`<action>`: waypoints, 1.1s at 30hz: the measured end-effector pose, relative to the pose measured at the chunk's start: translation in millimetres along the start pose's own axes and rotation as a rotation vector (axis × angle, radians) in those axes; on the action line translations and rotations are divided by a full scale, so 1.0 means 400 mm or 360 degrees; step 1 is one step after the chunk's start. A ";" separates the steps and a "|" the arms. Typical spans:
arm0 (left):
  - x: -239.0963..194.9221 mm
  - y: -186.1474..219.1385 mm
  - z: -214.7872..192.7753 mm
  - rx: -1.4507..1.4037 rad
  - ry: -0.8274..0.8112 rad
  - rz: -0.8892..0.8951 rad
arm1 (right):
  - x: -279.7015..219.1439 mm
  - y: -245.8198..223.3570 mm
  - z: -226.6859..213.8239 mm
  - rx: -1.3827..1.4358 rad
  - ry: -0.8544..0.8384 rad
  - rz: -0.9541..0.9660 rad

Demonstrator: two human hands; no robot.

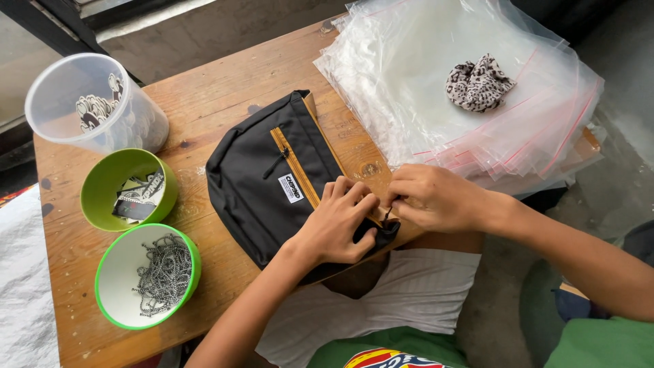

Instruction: The person places a black bag with a cartoon charm into a clear plastic bag and seals it. They then take another black bag, wipe it with a patterned cloth, and attach a cartoon charm to the zipper before placing it into a plastic bag.

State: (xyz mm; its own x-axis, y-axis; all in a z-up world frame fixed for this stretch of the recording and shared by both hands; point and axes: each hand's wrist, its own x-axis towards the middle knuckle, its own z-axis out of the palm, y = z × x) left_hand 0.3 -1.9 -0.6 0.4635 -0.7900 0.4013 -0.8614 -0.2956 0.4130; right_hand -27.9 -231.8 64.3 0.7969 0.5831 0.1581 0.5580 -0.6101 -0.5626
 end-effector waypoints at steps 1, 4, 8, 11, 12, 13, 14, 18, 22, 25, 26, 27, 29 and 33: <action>0.000 0.002 0.000 -0.0001 0.0009 0.0005 | -0.004 0.008 0.007 -0.0028 0.0028 0.0002; 0.005 0.025 -0.034 0.0040 -0.0015 -0.0018 | 0.009 -0.007 -0.006 0.0055 0.0045 0.0059; -0.019 0.060 -0.072 -0.0012 -0.0006 -0.0078 | 0.016 0.010 0.001 0.0058 -0.0015 0.0124; -0.060 0.091 -0.120 0.0015 0.0162 -0.0137 | 0.025 0.040 0.010 -0.0244 -0.0229 0.0247; -0.082 0.101 -0.139 -0.0002 0.0276 -0.0124 | 0.027 0.055 0.017 -0.0493 -0.0149 0.0090; -0.110 0.112 -0.161 -0.0005 0.0394 -0.0128 | 0.040 0.070 0.028 -0.0726 -0.0068 -0.0091; -0.138 0.124 -0.185 0.0028 0.0417 -0.0181 | 0.063 0.041 0.023 -0.0709 -0.0090 -0.0152; -0.266 0.181 -0.298 0.0086 0.0792 -0.0393 | 0.193 -0.116 0.017 -0.0566 -0.0063 -0.0360; -0.414 0.196 -0.347 0.0409 0.1161 -0.0689 | 0.325 -0.233 0.081 -0.0406 -0.0120 -0.0742; -0.495 0.182 -0.365 0.0555 0.1276 -0.0880 | 0.425 -0.317 0.148 -0.0322 -0.0194 -0.0921; -0.518 0.169 -0.358 0.0576 0.1294 -0.0905 | 0.457 -0.327 0.186 -0.0315 -0.0210 -0.0953; -0.540 0.155 -0.349 0.0596 0.1366 -0.0895 | 0.486 -0.336 0.225 -0.0373 -0.0116 -0.1050; -0.566 0.138 -0.344 0.0628 0.1449 -0.0903 | 0.539 -0.348 0.295 -0.0420 -0.0033 -0.1165; -0.576 0.129 -0.352 0.0399 0.1616 -0.0822 | 0.620 -0.376 0.402 -0.0624 -0.0248 -0.1300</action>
State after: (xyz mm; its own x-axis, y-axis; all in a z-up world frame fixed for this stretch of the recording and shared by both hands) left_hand -121.7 240.7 43.3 0.6263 0.2148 0.7494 -0.4862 -0.6439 0.5908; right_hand 48.5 90.9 57.5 0.0964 0.9613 0.2581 0.9951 -0.0987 -0.0043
